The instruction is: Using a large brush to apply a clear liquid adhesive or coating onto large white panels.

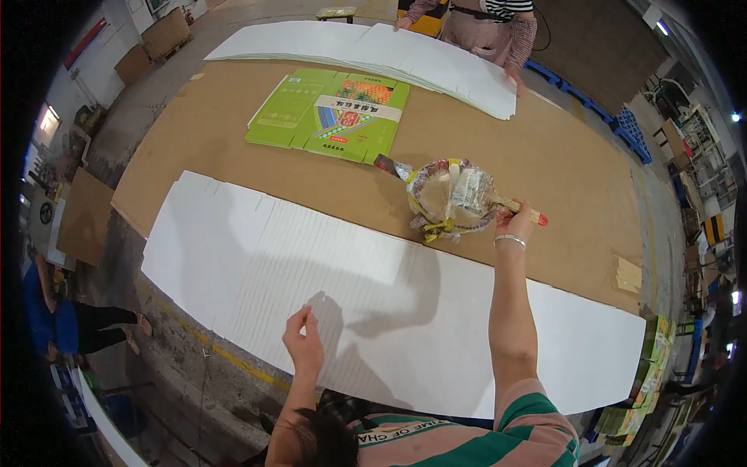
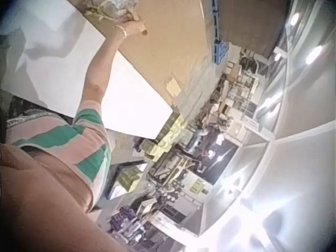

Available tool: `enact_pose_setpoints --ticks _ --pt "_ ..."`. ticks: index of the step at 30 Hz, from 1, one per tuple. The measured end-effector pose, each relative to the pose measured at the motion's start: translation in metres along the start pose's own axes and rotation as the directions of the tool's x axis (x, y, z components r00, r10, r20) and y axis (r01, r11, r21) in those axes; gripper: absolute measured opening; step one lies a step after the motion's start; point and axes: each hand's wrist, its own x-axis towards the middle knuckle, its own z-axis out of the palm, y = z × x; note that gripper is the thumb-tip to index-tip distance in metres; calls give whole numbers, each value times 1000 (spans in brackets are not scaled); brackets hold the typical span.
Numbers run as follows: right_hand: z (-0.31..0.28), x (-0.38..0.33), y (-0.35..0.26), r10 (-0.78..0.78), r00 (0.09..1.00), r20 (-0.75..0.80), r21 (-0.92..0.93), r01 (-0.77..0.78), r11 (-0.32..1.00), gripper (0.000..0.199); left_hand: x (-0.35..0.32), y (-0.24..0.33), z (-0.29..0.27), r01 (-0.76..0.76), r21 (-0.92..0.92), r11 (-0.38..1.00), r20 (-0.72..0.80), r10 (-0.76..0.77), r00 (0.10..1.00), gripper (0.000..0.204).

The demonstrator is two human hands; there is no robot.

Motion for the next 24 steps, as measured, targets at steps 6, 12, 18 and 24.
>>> enact_pose_setpoints --ticks 6,12,18,24 --pt "-5 -6 -2 -1 1000 8 12 1 1000 25 -5 24 28 -99 -31 995 59 101 993 20" --pt "-10 10 -2 28 998 -47 39 -26 999 25 0 59 45 -228 -44 973 145 232 962 17" --pt "-3 11 -6 -47 998 29 -22 48 999 25 -3 29 37 -111 -28 993 173 115 978 19" --pt "8 10 15 -69 990 125 -91 81 993 22 -12 -2 -11 58 -11 998 57 -57 997 22"
